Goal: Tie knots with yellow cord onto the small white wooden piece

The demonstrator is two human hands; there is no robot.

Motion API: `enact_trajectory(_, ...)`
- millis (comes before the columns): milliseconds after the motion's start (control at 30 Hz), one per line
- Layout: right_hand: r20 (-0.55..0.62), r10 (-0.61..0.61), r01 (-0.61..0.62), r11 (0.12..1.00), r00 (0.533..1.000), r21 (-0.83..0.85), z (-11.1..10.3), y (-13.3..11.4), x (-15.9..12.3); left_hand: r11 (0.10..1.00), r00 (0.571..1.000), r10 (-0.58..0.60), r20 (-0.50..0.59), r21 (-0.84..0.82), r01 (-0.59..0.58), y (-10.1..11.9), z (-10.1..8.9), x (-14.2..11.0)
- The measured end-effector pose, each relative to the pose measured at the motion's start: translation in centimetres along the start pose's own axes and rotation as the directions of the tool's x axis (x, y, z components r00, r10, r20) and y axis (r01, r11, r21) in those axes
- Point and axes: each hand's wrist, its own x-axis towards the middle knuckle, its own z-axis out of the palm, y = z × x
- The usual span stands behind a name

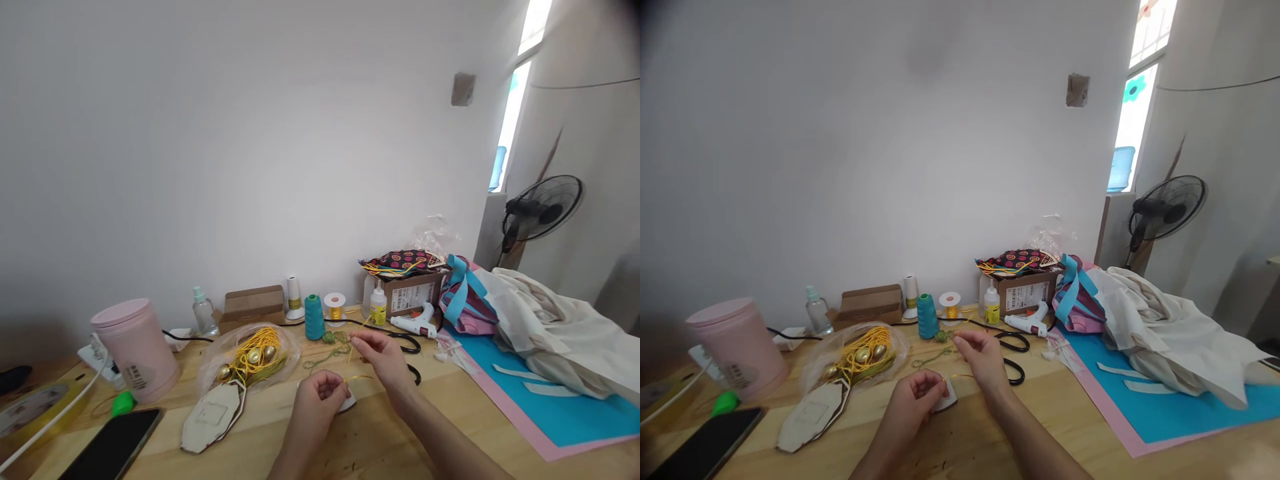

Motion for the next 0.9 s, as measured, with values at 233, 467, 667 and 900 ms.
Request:
enact_trajectory(233, 0.29, -0.256, 0.36, 0.844, 0.922, -0.398, 0.7, 0.3, -1.0, 0.99, 0.987, 0.142, -0.069, 0.028, -0.14, -0.4, -0.4, 0.3)
enact_trajectory(467, 0.239, -0.047, 0.071, 0.993, 0.97, -0.092, 1.6, 1.7, -1.7, 0.967, 1.0, -0.012, -0.023, -0.255, 0.006, -0.3, -0.5, 0.6)
enact_trajectory(667, 0.18, 0.079, -0.093, 0.993, 0.981, 0.073, 1.4, 1.4, -1.1, 0.905, 1.0, -0.011, 0.013, -0.426, 0.016, -1.3, -0.7, 0.9)
enact_trajectory(900, 0.104, -0.369, 0.383, 0.881, 0.924, -0.277, 0.7, 0.5, -1.5, 0.948, 0.993, -0.065, -0.095, -0.316, 0.032, 0.0, -0.6, 0.4)
